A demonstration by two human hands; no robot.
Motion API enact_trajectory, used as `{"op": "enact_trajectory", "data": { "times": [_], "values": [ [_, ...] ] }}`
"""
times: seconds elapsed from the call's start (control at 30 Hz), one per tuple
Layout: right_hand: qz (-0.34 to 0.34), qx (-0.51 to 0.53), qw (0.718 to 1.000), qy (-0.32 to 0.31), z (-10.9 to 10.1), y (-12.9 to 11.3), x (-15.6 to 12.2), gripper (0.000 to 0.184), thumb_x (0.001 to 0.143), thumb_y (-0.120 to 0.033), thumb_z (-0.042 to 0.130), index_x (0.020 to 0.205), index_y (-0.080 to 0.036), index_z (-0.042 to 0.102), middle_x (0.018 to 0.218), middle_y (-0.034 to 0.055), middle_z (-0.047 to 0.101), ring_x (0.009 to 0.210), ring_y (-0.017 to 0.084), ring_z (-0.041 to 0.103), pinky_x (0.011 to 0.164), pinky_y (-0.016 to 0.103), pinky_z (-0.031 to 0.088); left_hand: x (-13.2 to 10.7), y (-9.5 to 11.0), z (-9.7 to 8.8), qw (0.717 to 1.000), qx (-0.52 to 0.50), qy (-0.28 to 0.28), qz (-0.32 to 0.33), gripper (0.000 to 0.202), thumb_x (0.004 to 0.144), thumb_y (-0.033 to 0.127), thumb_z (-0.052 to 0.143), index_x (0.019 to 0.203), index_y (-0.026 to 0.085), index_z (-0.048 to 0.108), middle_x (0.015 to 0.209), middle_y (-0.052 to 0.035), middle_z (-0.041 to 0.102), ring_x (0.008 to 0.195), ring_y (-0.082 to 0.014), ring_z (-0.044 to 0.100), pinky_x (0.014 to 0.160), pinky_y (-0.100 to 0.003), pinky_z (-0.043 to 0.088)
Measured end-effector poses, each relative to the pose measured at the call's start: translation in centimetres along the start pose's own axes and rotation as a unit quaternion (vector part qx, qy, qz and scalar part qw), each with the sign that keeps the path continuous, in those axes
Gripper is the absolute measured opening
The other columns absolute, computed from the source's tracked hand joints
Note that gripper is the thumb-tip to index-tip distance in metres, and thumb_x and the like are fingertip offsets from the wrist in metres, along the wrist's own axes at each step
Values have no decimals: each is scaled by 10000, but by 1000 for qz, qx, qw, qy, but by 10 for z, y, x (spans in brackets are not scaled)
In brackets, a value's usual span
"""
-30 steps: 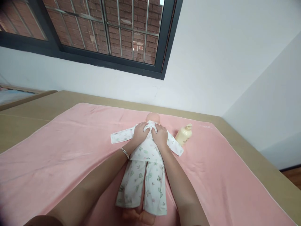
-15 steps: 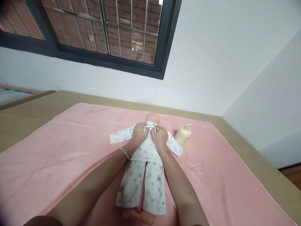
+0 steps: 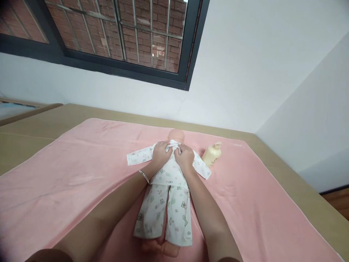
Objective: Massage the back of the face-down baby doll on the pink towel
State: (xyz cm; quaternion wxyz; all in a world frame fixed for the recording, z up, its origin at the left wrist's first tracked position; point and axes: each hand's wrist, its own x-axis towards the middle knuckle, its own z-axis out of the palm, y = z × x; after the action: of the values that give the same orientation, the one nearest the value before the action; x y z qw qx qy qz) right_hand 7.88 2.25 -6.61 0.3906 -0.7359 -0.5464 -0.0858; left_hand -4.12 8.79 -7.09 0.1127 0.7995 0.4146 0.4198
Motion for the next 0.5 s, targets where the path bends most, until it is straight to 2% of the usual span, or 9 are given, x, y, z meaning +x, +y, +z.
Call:
{"op": "enact_trajectory", "data": {
  "times": [0.1, 0.23, 0.5],
  "values": [
    [34, -19, 999, -11, -2, -4, 0, 346, 888, -300, 477, 1130, -236, 716, 1187, 44, 714, 1114, 232, 644, 950, 318, 476, 2, -1, 1, 1000, 4, -11, -14, 231, 851, 229, 540, 1031, 183, 678, 1067, -97, 705, 1070, -266, 613, 991, -405, 450],
    [14, -30, 999, -27, -2, -2, 4, 369, 888, -270, 459, 1174, -226, 689, 1209, 46, 698, 1121, 237, 620, 969, 319, 453, 4, -4, 4, 999, -6, -34, -29, 285, 855, 243, 540, 1100, 173, 667, 1154, -103, 693, 1129, -272, 600, 1035, -413, 431],
    [15, -30, 999, -41, -5, -5, 3, 376, 895, -266, 449, 1185, -214, 682, 1194, 52, 696, 1100, 242, 609, 974, 314, 428, 3, -4, 4, 999, -17, -30, -36, 290, 852, 250, 540, 1101, 182, 673, 1162, -96, 695, 1126, -268, 603, 1039, -416, 431]
  ]
}}
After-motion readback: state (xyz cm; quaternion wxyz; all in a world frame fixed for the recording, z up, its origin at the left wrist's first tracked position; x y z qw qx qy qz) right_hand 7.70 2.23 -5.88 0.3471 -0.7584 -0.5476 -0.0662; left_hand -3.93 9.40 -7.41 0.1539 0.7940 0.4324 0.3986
